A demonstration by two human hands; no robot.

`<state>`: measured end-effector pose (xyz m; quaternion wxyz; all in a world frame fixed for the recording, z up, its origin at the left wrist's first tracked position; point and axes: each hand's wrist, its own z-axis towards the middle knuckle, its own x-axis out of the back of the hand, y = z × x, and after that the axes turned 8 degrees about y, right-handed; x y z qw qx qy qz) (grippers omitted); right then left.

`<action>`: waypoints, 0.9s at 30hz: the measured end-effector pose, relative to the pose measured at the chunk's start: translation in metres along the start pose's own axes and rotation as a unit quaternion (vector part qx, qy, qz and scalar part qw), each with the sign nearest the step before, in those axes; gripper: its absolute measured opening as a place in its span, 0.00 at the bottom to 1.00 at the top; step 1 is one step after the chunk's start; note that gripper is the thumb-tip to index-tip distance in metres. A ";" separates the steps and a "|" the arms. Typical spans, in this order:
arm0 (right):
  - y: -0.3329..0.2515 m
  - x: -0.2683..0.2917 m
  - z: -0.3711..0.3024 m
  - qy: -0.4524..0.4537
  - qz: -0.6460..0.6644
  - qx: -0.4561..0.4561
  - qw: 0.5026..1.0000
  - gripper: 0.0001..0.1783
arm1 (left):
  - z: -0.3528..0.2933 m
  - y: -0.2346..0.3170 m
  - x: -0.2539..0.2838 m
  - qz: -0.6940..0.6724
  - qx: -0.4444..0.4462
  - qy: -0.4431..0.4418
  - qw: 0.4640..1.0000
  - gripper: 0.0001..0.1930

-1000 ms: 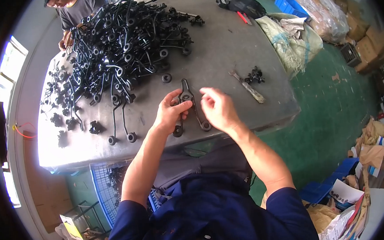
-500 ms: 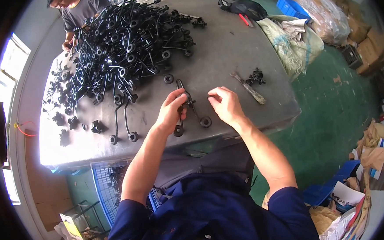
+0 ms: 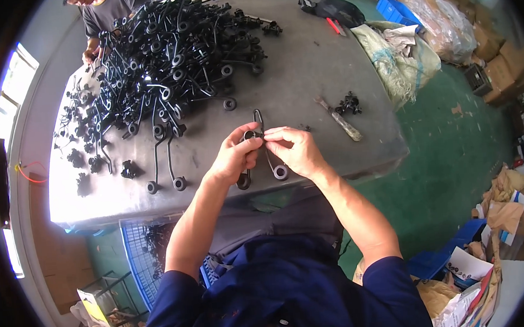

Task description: Assembling small black mechanical components with nuts and bolts at a workbench.

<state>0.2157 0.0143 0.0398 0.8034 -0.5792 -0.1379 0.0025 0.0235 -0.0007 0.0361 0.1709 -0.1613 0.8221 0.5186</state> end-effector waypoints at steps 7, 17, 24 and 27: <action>-0.009 -0.001 0.012 -0.055 -0.001 -0.026 0.998 0.07 | 0.003 -0.007 0.010 -0.086 0.031 -0.038 0.995 0.25; 0.013 0.050 0.016 -0.034 -0.367 0.009 0.930 0.10 | 0.003 -0.013 0.015 -0.145 0.023 -0.066 0.987 0.25; 0.010 0.041 0.018 -0.019 -0.289 -0.033 0.956 0.08 | 0.000 -0.008 0.008 -0.104 0.022 -0.035 0.994 0.23; 0.027 0.052 0.018 0.001 -0.295 0.007 0.955 0.12 | 0.002 -0.004 0.004 -0.088 0.018 -0.022 0.996 0.24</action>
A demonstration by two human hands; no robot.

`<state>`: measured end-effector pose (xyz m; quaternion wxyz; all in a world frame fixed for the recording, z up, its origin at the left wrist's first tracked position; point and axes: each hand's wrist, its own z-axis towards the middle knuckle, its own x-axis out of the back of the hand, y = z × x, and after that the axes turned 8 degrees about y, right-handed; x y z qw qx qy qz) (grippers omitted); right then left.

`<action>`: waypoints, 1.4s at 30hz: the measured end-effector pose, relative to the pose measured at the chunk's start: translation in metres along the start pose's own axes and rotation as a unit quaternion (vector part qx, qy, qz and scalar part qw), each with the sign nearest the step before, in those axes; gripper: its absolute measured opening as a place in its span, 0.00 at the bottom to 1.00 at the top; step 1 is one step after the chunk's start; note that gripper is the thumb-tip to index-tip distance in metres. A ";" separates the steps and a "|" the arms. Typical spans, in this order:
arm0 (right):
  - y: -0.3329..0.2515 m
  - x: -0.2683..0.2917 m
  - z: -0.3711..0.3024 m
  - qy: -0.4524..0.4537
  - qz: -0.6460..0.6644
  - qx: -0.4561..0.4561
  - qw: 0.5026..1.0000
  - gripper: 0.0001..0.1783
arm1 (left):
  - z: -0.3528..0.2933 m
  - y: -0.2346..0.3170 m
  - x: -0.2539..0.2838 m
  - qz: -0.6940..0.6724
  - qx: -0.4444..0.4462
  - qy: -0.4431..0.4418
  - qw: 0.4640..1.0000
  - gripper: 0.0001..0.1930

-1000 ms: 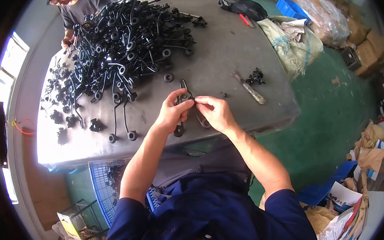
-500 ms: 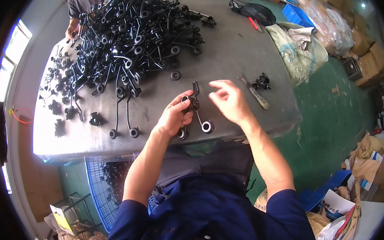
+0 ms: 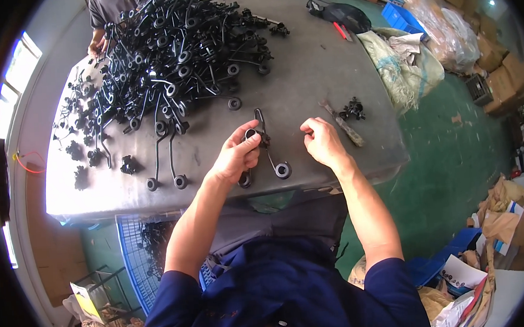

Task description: Assembling small black mechanical components with nuts and bolts at a workbench.

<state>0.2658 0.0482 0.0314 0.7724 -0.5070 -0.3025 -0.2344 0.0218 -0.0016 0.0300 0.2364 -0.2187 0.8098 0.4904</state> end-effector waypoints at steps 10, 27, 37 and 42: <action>-0.051 -0.032 -0.002 -0.052 0.484 -0.195 0.851 0.09 | 0.004 -0.004 0.002 0.019 -0.021 -0.006 1.000 0.32; -0.065 -0.026 -0.008 0.042 0.193 0.058 0.978 0.07 | 0.004 -0.003 0.004 0.001 -0.013 -0.019 1.000 0.29; -0.053 -0.034 -0.001 -0.039 0.304 -0.144 0.941 0.09 | 0.007 -0.005 0.005 0.016 -0.013 -0.010 1.000 0.29; -0.055 -0.030 -0.006 -0.022 0.226 -0.062 0.972 0.10 | 0.006 -0.004 0.004 0.011 -0.015 -0.007 1.000 0.29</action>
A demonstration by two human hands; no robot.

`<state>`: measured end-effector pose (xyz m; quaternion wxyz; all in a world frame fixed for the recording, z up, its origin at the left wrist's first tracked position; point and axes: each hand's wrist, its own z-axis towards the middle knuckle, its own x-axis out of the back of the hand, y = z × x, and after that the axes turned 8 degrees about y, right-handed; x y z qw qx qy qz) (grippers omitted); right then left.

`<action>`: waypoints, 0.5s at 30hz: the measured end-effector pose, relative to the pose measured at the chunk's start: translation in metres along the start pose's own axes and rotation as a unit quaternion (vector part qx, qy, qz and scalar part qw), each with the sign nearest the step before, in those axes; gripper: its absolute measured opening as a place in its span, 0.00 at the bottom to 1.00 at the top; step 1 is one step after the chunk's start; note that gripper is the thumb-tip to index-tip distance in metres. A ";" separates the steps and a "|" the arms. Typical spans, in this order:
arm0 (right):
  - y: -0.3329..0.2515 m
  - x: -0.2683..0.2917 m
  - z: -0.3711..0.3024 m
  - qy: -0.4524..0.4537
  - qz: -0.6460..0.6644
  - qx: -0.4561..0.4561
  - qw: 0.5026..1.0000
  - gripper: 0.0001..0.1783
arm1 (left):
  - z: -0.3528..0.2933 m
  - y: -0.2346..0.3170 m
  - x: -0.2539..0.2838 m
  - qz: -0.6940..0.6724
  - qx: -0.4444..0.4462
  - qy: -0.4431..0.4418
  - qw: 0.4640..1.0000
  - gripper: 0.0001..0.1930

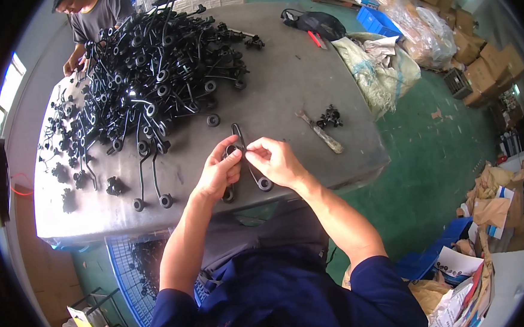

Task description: Assembling small black mechanical components with nuts and bolts at a workbench.

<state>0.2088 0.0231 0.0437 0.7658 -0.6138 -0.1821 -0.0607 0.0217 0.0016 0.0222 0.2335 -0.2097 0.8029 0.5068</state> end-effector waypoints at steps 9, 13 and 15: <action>-0.009 0.017 0.010 -0.138 0.019 -0.108 0.984 0.10 | 0.000 0.000 -0.002 0.010 0.001 0.002 1.000 0.29; -0.003 0.012 0.013 -0.125 -0.023 -0.062 0.990 0.12 | -0.006 0.003 -0.001 0.013 -0.001 0.008 1.000 0.30; -0.011 0.012 0.015 -0.137 -0.030 -0.103 0.985 0.13 | -0.005 0.001 -0.002 0.004 -0.008 0.007 1.000 0.30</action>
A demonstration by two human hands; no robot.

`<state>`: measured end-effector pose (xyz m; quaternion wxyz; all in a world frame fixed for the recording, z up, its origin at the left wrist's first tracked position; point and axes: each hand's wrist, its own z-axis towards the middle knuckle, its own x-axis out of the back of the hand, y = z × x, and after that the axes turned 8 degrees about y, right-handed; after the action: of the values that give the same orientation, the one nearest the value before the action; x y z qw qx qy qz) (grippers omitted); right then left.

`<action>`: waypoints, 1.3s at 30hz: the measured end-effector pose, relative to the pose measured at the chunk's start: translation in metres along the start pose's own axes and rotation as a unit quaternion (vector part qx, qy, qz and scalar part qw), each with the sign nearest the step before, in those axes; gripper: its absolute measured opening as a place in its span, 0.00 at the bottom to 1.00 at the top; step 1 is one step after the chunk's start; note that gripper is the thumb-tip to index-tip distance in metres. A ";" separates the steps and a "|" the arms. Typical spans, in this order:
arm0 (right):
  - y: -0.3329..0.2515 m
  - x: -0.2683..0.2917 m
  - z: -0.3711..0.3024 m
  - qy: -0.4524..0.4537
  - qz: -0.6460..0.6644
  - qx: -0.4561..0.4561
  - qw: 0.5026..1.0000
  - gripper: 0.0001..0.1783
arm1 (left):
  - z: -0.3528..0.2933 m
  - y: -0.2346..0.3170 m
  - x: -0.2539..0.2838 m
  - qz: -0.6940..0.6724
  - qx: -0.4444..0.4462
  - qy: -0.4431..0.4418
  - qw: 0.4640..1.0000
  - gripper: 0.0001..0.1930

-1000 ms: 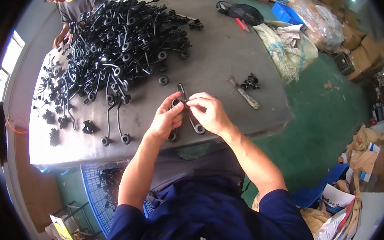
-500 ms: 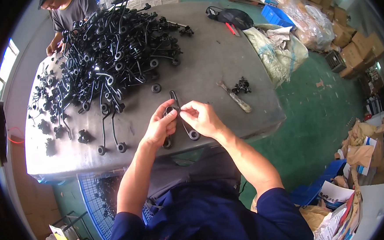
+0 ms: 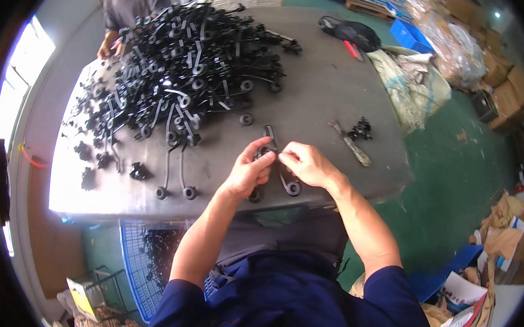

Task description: Assembling small black mechanical components with nuts and bolts at a workbench.

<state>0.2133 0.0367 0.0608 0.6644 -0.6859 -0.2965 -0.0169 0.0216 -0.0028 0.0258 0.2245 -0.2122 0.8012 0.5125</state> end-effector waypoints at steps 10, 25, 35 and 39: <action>0.007 0.002 -0.003 -0.002 0.116 -0.021 0.993 0.06 | -0.001 0.000 -0.005 0.022 -0.006 0.000 1.000 0.29; 0.008 0.001 -0.003 0.019 0.099 0.011 0.995 0.09 | -0.002 0.001 -0.003 0.040 -0.010 -0.003 0.999 0.30; -0.007 -0.001 -0.006 0.024 0.004 -0.032 0.999 0.14 | -0.001 -0.002 -0.003 0.059 -0.034 0.000 0.998 0.30; -0.001 0.000 -0.004 0.029 0.054 -0.018 0.998 0.14 | -0.001 -0.002 -0.004 0.061 -0.030 0.006 0.998 0.30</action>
<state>0.2149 0.0328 0.0622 0.6603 -0.7117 -0.2396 -0.0059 0.0264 -0.0044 0.0270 0.1814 -0.1724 0.7985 0.5475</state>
